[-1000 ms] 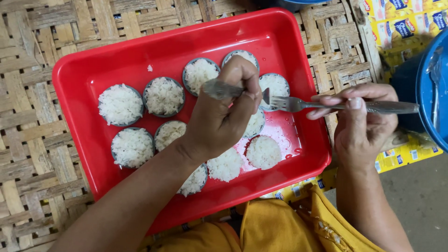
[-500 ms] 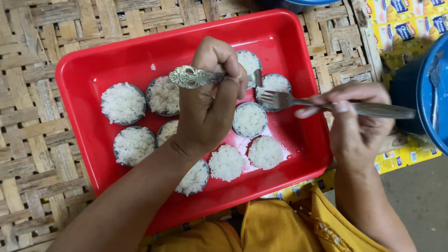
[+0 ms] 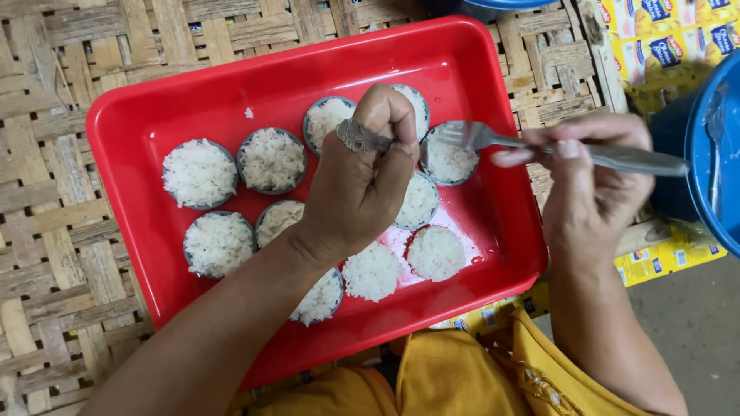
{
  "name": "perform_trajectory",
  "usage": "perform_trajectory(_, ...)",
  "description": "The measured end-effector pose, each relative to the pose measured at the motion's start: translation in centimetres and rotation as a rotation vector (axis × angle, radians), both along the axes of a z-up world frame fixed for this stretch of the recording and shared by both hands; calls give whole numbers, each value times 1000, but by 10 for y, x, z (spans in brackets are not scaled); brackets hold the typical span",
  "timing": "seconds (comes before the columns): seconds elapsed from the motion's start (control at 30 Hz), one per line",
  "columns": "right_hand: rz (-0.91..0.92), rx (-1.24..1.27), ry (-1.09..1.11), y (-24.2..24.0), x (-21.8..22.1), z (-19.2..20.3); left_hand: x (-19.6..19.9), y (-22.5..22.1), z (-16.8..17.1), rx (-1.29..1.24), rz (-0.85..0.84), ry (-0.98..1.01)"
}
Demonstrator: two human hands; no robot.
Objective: Molding cooked rice into small circular cakes using molds and a fork
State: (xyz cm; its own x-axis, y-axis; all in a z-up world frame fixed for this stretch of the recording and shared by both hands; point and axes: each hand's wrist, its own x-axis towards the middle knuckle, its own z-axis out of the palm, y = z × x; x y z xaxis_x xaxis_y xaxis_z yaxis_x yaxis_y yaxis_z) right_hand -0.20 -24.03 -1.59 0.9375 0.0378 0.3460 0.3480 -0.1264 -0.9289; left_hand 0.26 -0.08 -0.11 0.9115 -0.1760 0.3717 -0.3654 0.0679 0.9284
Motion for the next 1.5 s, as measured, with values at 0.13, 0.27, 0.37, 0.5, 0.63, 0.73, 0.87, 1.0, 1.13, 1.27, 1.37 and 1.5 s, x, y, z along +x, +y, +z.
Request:
perform_trajectory(0.13,13,-27,74,6,0,1,-2,0,2,43,33,3)
perform_trajectory(0.27,-15,-49,50,7,-6,6,-2,0,1,20,22,3)
perform_trajectory(0.37,-3,-28,34,11,-3,4,-1,-1,1,6,2,-7)
perform_trajectory(0.5,1,-26,82,12,-1,3,-3,2,3,-20,1,-6)
perform_trajectory(0.63,-33,-57,84,13,-4,5,-1,3,1,-54,26,-41)
perform_trajectory(0.73,-17,-53,75,13,-4,5,0,1,-3,-87,2,-38)
perform_trajectory(0.87,-34,-16,-12,0,0,1,2,0,-5,-37,-6,-33)
perform_trajectory(1.0,-97,-9,20,-2,4,3,2,2,-5,-44,12,-35)
perform_trajectory(1.13,-69,-9,80,3,0,1,0,2,-3,-129,-39,-4)
perform_trajectory(1.27,-54,64,22,-4,1,-5,1,-1,-6,-95,-80,3)
perform_trajectory(1.37,-17,10,34,-5,-4,-3,2,-1,-6,-65,-81,-21)
perform_trajectory(1.5,4,-176,-75,-12,-9,-10,3,0,-8,-51,-72,-19)
